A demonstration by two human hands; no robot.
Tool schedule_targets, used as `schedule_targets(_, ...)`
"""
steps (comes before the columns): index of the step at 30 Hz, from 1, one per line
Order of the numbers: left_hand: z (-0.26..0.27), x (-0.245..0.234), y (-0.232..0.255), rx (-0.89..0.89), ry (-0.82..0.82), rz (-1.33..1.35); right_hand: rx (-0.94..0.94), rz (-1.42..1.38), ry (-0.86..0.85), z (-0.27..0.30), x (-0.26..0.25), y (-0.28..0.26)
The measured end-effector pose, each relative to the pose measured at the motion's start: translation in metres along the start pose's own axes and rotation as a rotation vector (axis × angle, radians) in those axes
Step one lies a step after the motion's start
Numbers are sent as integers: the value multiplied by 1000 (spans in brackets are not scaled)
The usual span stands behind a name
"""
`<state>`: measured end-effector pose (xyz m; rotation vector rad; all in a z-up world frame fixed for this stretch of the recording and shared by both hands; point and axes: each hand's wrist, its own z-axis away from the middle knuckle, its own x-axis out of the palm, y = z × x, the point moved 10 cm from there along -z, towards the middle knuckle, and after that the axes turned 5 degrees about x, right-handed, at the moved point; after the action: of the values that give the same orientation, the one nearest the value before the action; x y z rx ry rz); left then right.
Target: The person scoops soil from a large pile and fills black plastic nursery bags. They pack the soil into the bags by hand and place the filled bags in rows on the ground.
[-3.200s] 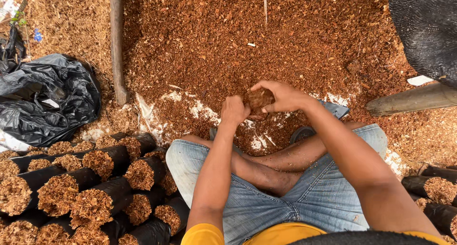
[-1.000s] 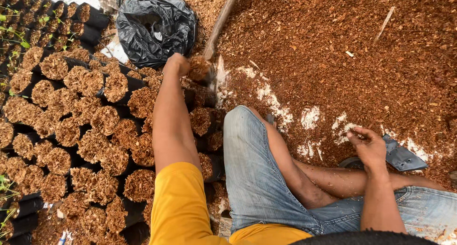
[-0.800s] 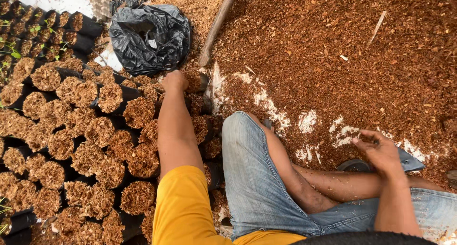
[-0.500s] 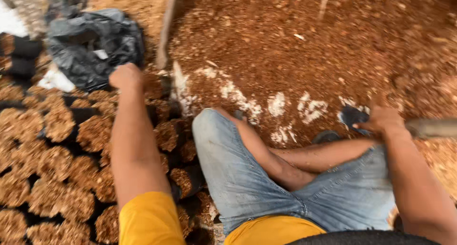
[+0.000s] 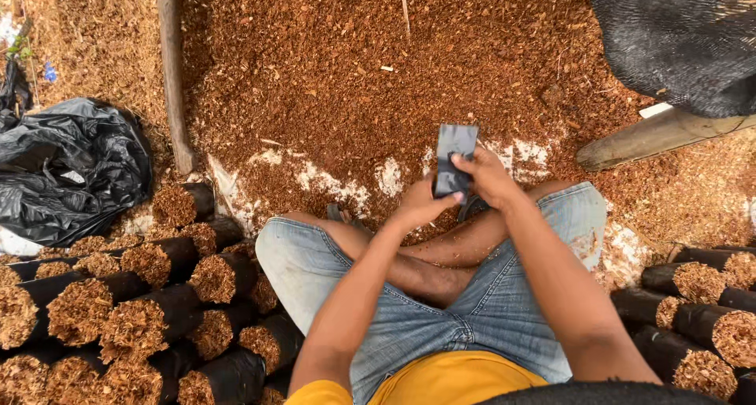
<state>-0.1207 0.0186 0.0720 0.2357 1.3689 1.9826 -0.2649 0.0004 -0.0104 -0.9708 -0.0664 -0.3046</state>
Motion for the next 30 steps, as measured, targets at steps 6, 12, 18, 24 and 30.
schedule_targets(6, -46, -16, -97, 254, 227, 172, -130, 619, 147, 34, -7, -26)
schedule_targets(12, -36, -8, -98, 71, 205, 229, -148, 416, -395, 36, 53, 5)
schedule_targets(18, -27, -35, -84, 170, 245, 347, -344, 365, 229, -17, -76, -14)
schedule_targets(24, -21, -23, -82, 90, 113, 285, -447, 863, 240, 61, -3, -80)
schedule_targets(30, -25, -51, -82, 222, 365, 251, 130, 419, -407, 13, 20, 47)
